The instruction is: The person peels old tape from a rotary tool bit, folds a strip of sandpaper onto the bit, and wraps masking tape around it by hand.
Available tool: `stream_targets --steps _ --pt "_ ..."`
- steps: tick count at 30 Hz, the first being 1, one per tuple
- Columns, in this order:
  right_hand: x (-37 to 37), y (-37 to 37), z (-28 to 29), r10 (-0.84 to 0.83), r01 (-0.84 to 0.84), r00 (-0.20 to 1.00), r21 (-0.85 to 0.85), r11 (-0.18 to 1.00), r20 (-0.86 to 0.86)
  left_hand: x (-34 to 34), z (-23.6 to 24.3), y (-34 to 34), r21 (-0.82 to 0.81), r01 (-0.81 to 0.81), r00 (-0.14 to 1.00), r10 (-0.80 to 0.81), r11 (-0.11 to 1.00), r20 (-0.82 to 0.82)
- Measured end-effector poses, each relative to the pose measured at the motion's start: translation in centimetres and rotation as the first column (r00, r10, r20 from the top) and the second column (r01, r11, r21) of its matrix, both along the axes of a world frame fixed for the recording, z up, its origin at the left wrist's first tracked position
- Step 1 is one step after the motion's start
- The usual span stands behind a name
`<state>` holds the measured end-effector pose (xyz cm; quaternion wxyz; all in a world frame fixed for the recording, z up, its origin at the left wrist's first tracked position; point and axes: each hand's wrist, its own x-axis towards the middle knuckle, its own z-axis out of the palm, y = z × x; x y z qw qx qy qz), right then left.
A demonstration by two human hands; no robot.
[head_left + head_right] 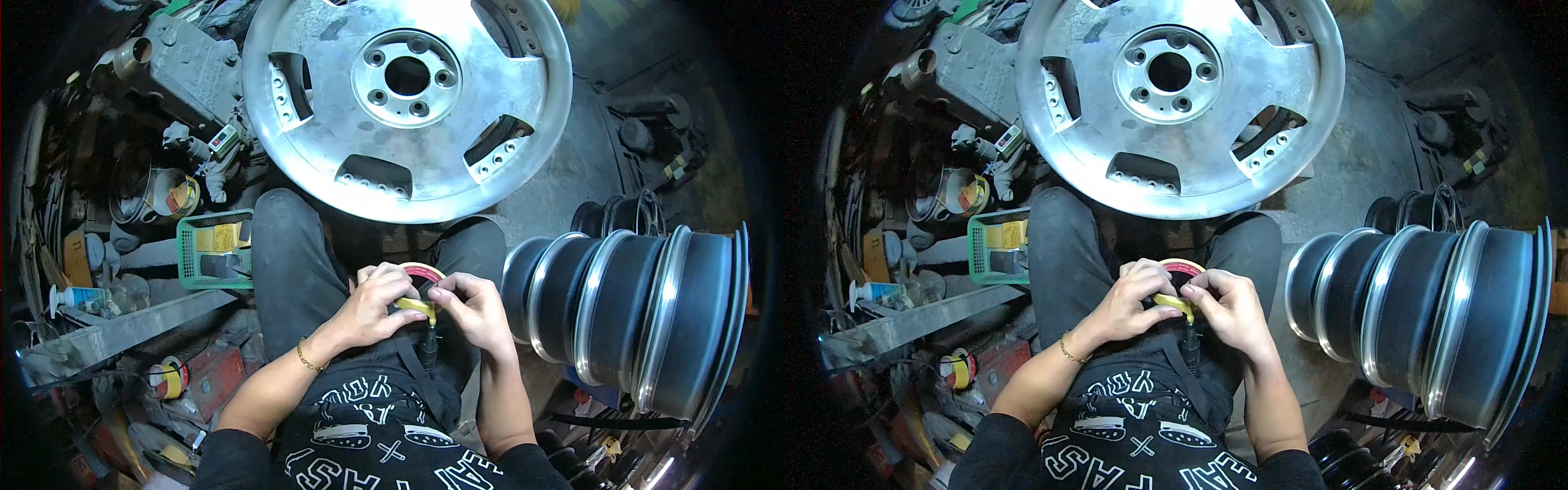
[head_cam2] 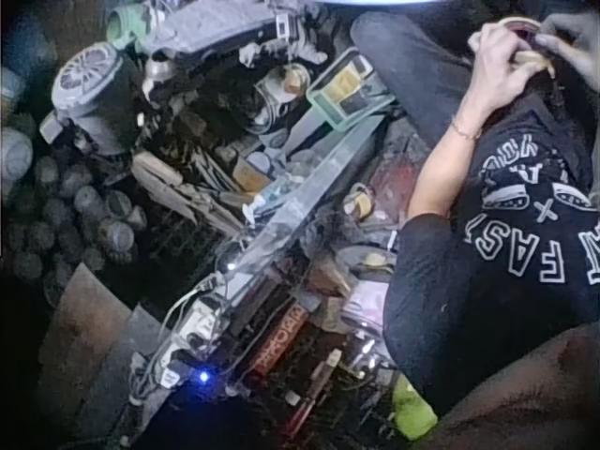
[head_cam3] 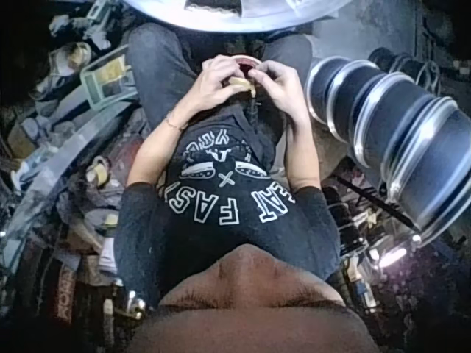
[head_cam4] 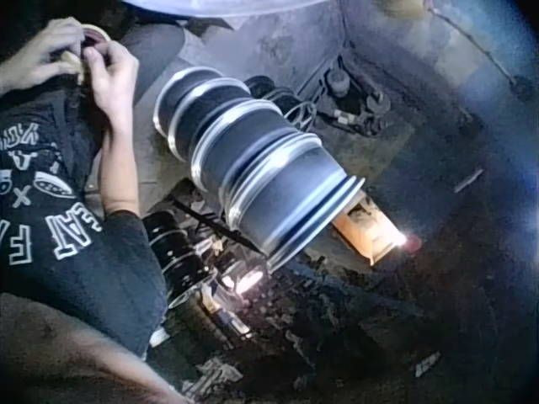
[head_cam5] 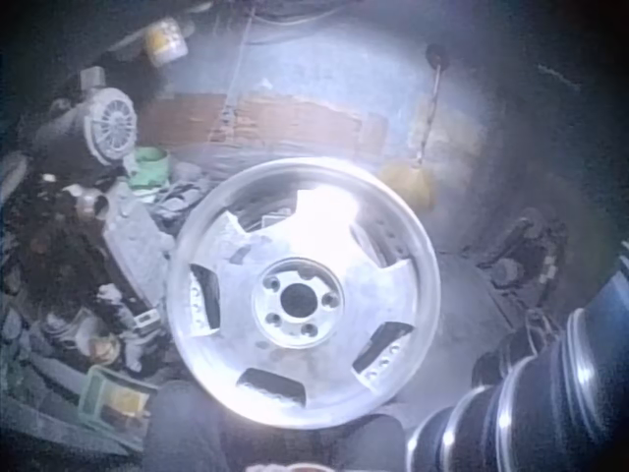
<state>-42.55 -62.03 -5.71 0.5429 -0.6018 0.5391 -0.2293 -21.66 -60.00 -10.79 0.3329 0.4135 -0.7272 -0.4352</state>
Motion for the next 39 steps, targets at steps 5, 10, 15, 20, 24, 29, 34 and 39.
stream_targets --steps 5,10,15,20,24,29,34,39 --pt "-0.2 0.0 -0.1 0.055 -0.055 0.999 -0.073 0.996 -0.004 -1.2 -0.3 0.2 0.034 -0.028 0.999 0.029 0.999 -0.015" --pt "0.1 -0.2 0.8 -0.084 0.079 0.989 -0.047 0.996 -0.122 -1.7 0.2 0.2 0.018 -0.062 0.998 0.063 0.998 -0.022" --pt "-0.1 -0.1 0.2 -0.09 0.081 0.99 -0.082 0.993 -0.112 -0.8 0.6 0.2 0.033 -0.034 0.998 0.032 0.999 0.052" --pt "0.0 -0.2 0.4 -0.067 0.053 0.985 -0.092 0.994 -0.16 0.8 0.5 -0.3 0.072 0.016 0.995 -0.023 0.997 0.1" --pt "0.3 -0.5 0.6 0.02 -0.036 0.99 -0.116 0.993 -0.141 0.8 1.0 -0.8 0.025 -0.017 0.998 0.016 1.0 0.068" --pt "0.5 -0.4 0.4 0.155 -0.164 0.986 -0.168 0.972 -0.06 0.2 0.6 -0.7 0.034 -0.011 0.998 0.009 0.999 0.065" --pt "0.4 -0.7 0.6 0.145 -0.157 0.985 -0.137 0.978 -0.098 -0.2 0.7 -0.4 0.066 -0.027 0.998 0.023 0.997 0.059" --pt "0.7 -1.1 1.3 0.075 -0.097 0.976 -0.097 0.991 -0.206 -0.4 0.9 -0.5 0.044 -0.02 0.998 0.017 0.999 0.061"
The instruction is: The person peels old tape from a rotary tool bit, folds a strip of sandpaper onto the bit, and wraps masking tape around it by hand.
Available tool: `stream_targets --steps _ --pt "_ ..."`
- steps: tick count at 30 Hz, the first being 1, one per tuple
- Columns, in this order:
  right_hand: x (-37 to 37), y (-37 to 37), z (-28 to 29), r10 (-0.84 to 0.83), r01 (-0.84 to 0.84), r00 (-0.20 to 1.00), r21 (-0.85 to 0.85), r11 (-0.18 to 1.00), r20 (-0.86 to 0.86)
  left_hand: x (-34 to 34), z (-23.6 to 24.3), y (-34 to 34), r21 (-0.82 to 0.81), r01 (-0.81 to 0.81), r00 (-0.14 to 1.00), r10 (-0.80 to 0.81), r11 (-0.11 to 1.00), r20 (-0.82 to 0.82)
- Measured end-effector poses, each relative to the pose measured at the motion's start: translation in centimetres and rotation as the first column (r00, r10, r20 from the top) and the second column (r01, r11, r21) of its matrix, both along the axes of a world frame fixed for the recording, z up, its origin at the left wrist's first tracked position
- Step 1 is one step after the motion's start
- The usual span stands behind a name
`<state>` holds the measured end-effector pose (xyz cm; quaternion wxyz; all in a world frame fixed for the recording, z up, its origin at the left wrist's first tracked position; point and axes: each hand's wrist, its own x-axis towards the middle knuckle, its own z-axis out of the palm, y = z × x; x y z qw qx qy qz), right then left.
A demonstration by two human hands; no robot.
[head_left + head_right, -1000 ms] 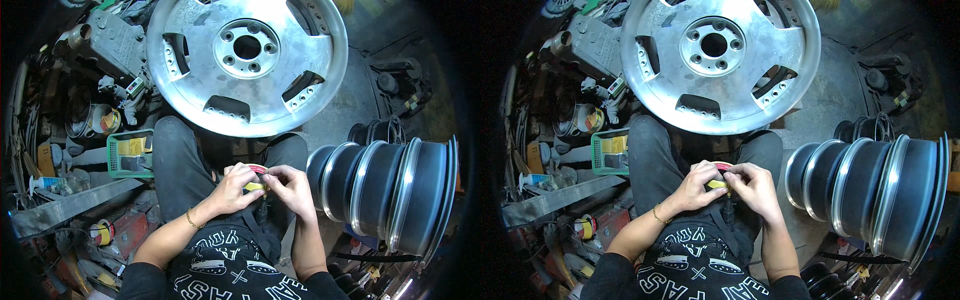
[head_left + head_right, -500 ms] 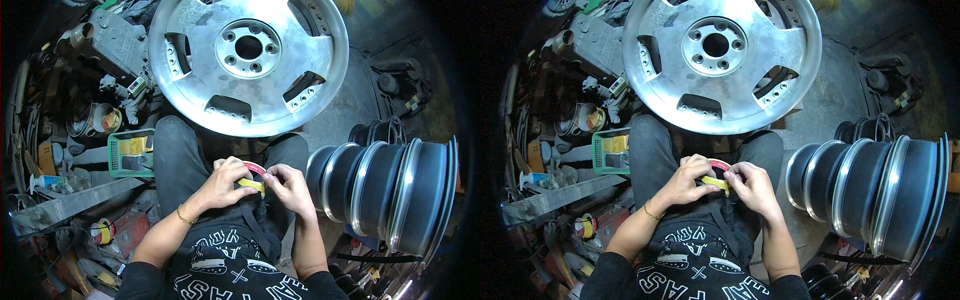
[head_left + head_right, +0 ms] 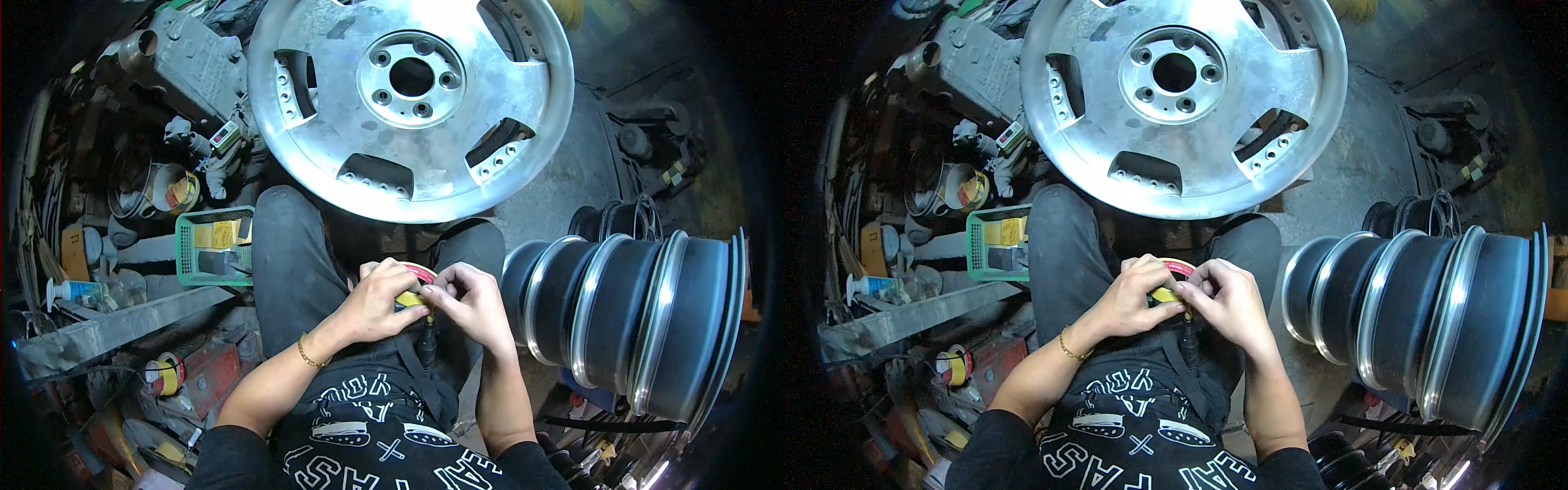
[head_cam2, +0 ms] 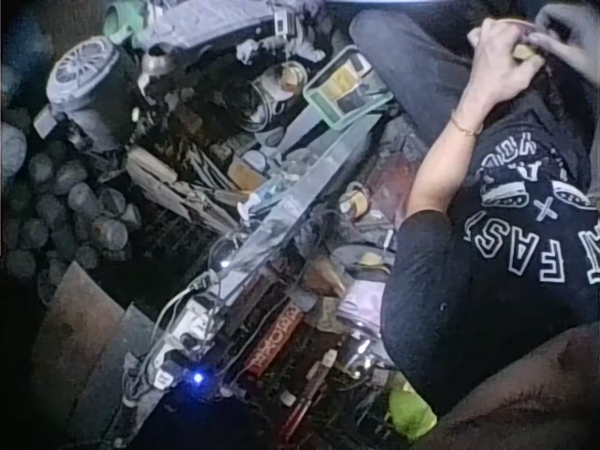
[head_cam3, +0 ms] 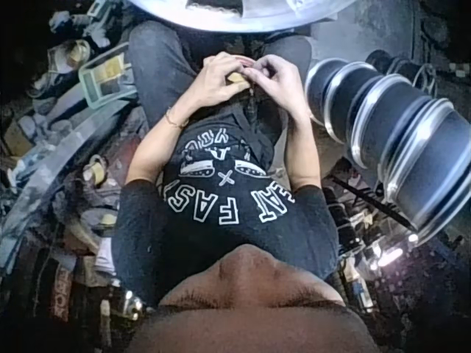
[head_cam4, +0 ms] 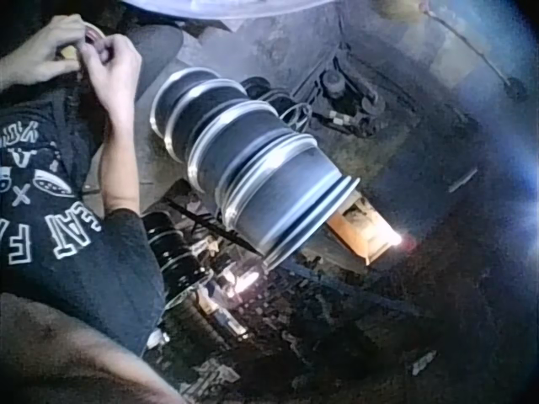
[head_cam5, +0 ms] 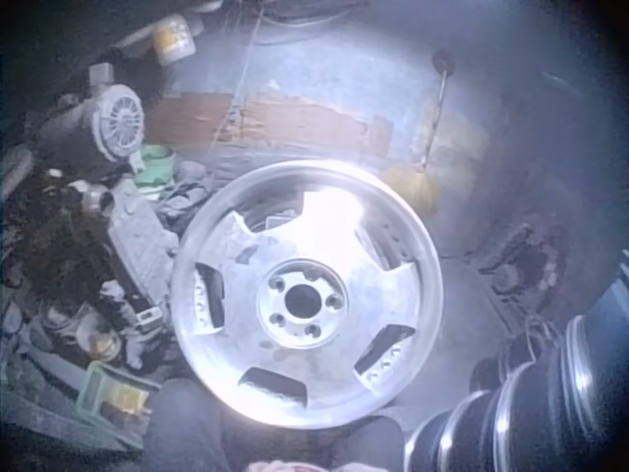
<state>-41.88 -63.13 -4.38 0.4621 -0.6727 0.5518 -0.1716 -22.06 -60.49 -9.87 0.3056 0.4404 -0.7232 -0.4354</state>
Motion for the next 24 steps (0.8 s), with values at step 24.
stream_targets --steps 24 --pt "-1.1 -0.2 -0.8 0.007 -0.021 0.987 0.083 0.996 0.16 -0.6 0.3 -0.1 0.001 -0.128 0.987 0.128 0.992 -0.101"
